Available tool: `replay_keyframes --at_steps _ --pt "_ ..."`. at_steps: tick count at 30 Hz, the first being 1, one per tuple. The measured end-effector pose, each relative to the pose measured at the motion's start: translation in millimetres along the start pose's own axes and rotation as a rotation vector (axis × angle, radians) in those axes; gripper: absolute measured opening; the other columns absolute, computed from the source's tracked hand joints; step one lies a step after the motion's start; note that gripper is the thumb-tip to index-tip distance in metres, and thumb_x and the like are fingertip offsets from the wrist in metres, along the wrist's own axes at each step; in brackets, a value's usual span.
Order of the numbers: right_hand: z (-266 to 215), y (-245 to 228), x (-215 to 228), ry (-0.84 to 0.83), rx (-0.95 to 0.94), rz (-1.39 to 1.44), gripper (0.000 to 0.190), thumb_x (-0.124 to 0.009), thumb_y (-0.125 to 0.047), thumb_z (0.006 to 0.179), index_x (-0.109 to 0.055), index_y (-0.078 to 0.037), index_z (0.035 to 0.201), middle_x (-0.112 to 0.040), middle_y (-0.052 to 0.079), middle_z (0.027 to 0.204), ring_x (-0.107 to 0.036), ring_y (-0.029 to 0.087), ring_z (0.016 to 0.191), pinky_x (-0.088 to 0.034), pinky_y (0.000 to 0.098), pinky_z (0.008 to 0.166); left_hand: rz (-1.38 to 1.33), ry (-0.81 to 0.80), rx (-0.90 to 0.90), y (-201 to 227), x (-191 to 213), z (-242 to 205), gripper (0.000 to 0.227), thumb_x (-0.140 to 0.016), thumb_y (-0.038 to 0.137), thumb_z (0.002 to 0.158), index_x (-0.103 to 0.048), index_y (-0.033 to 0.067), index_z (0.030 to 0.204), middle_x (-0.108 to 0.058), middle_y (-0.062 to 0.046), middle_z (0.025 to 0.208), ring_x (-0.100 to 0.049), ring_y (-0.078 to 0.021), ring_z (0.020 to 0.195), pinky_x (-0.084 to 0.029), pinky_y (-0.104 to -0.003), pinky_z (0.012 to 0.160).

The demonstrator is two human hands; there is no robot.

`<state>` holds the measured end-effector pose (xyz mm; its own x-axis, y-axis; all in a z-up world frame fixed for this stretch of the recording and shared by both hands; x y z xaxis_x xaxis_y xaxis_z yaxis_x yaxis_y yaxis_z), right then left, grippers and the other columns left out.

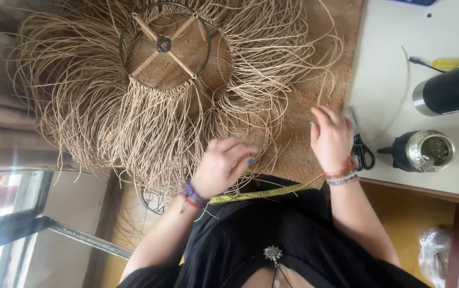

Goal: Assembling a wicker furniture piece by weaving strands around a frame, measuring with a tape, and trimming with scissors.

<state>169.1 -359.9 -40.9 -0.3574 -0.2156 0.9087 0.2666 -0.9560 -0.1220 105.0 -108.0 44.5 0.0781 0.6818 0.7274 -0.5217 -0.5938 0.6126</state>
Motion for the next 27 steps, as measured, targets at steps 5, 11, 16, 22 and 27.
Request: replay_keyframes --at_steps 5,11,16,22,27 --pt "-20.9 -83.8 45.1 -0.221 0.274 0.384 0.021 -0.063 -0.009 0.095 -0.069 -0.019 0.113 -0.072 -0.002 0.105 -0.072 0.020 0.099 -0.058 0.0327 0.086 -1.115 0.027 0.253 -9.0 -41.9 34.4 0.061 -0.052 0.034 0.107 -0.035 0.0042 0.156 -0.063 -0.022 0.128 -0.060 -0.0340 0.121 -0.046 -0.050 0.107" --pt "-12.0 -57.8 72.3 -0.259 0.389 0.254 0.026 -0.062 -0.006 0.096 -0.064 -0.014 0.120 -0.066 0.006 0.095 -0.071 0.024 0.089 -0.058 0.0374 0.078 -1.341 0.424 0.427 -69.4 41.7 15.5 0.038 -0.038 0.022 0.111 -0.051 0.0069 0.144 -0.052 0.006 0.077 -0.059 -0.0044 0.062 -0.050 -0.016 0.058" --pt "4.4 -29.9 107.9 0.016 0.291 -0.106 0.015 -0.073 -0.011 0.096 -0.076 -0.024 0.102 -0.061 0.004 0.123 -0.053 0.032 0.109 -0.041 0.0459 0.096 -0.954 0.578 0.379 -88.3 122.5 -43.0 0.032 -0.037 0.018 0.116 -0.068 0.0160 0.124 -0.048 0.008 0.072 -0.047 -0.0023 0.053 -0.040 -0.014 0.046" --pt "12.8 11.6 91.3 0.012 -0.055 0.260 0.025 -0.055 0.006 0.103 -0.072 -0.008 0.114 -0.073 0.007 0.101 -0.062 0.025 0.072 -0.048 0.0402 0.073 -0.566 0.423 0.449 -89.2 127.9 -86.8 0.047 -0.029 0.042 0.113 -0.063 0.0134 0.097 -0.038 0.010 0.058 -0.030 -0.0026 0.044 -0.024 -0.019 0.040" --pt "23.8 -53.8 61.8 -0.305 -0.234 1.931 0.036 -0.045 -0.015 0.108 -0.058 0.002 0.136 -0.063 0.023 0.137 -0.064 0.036 0.130 -0.052 0.0477 0.120 -0.188 -0.193 0.003 -34.4 22.0 -68.4 0.041 -0.041 0.027 0.110 -0.052 0.0110 0.146 -0.079 -0.001 0.092 -0.065 -0.0087 0.050 -0.056 -0.027 0.045"
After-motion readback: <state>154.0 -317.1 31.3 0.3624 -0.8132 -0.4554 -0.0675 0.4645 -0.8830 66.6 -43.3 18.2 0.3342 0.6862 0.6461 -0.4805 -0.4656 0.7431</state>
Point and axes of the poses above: each hand's wrist, its own z-axis towards the middle knuckle, its own x-axis out of the back of the hand, y = z × x, the point moved 10 cm from there along z, towards the middle knuckle
